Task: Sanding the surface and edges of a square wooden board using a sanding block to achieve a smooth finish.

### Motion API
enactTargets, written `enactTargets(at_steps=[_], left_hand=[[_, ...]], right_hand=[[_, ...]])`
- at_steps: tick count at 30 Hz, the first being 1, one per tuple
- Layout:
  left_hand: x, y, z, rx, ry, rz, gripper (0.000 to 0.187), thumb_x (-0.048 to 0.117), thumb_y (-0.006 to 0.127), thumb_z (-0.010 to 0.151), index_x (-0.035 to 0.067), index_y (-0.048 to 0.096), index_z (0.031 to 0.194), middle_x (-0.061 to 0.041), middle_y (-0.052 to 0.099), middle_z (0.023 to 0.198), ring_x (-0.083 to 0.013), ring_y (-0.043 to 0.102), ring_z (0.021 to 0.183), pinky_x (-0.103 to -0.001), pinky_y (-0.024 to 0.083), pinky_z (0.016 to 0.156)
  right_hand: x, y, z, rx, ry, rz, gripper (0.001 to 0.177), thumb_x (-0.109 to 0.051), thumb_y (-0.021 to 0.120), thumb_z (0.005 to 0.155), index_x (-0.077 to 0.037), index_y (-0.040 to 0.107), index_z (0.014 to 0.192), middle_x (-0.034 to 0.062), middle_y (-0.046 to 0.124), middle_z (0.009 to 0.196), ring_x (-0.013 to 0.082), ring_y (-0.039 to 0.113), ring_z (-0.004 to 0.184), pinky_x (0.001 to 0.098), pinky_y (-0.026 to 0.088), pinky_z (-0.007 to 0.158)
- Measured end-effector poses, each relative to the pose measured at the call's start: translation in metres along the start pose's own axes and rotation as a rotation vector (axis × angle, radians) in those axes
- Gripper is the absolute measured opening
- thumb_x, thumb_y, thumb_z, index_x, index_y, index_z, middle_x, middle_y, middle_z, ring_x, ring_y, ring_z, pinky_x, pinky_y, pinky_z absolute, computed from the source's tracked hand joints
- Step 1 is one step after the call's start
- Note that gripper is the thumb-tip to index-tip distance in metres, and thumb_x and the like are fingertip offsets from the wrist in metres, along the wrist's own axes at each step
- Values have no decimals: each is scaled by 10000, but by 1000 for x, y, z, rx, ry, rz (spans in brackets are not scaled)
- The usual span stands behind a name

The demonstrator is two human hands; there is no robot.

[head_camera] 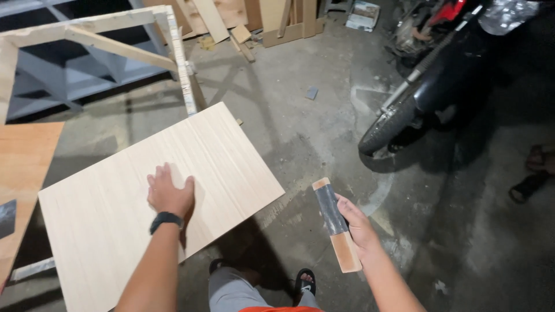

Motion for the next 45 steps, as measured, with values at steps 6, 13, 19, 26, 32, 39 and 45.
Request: enactTargets(at_steps=[6,13,19,26,32,39,45], left_hand=[[-44,-27,-20,-212,11,-216,846,462,529,1017,43,311,1718,-160,325,1785,-341,312,1635,-497,239,1338],[-143,17,-92,-82,77,-107,702,457,662,1053,21,609,1601,-246,599,1619,-390,498,1551,-512,368,1309],[-112,14,-209,154,37,-386,470,374,668,1029,44,770,1347,-130,780,1379,-262,727,1265,-402,528,1124],[-111,18,-245,158,30,-416,387,264,686,986,84,793,1313,-88,783,1391,-241,711,1320,-395,508,1188],[-110,-20,-258,181,-51,-437,426,295,659,1004,72,766,1351,-88,768,1410,-241,698,1328,-391,518,1164],[-156,-2,-289,167,-144,-371,411,309,676,992,72,792,1307,-84,805,1345,-243,748,1242,-387,544,1120],[-167,-16,-310,94,-302,-345,466,352,646,988,88,785,1347,-90,797,1364,-248,759,1214,-395,559,1104]], right_hand=[[5,-28,-21,4,31,73,472,-292,649,1048,-87,622,1473,267,752,1097,295,731,819,405,615,677],[26,-73,-7,20,-56,33,402,-230,703,1043,-56,683,1405,210,793,950,353,809,773,471,682,700],[35,-64,3,19,5,-29,373,-272,608,1100,-73,643,1413,195,698,970,281,654,720,430,553,613],[44,-58,-9,41,31,-86,445,-260,645,1077,-71,642,1481,198,717,1034,270,657,743,392,536,635],[64,-93,0,93,77,-137,445,-279,673,1068,-103,671,1477,149,737,1070,239,669,815,386,528,672],[72,-79,2,143,75,-269,387,-259,708,1053,-116,732,1412,120,721,1039,224,614,773,394,494,631],[41,10,-39,125,26,-646,406,-229,668,1074,-120,733,1459,104,730,1266,259,649,990,403,504,787]])
Point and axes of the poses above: each hand's wrist, its own z-axis towards the middle knuckle, its own y-axis out of the palm, x = y × z, the point moved 4 cm from there along z, towards the middle knuckle
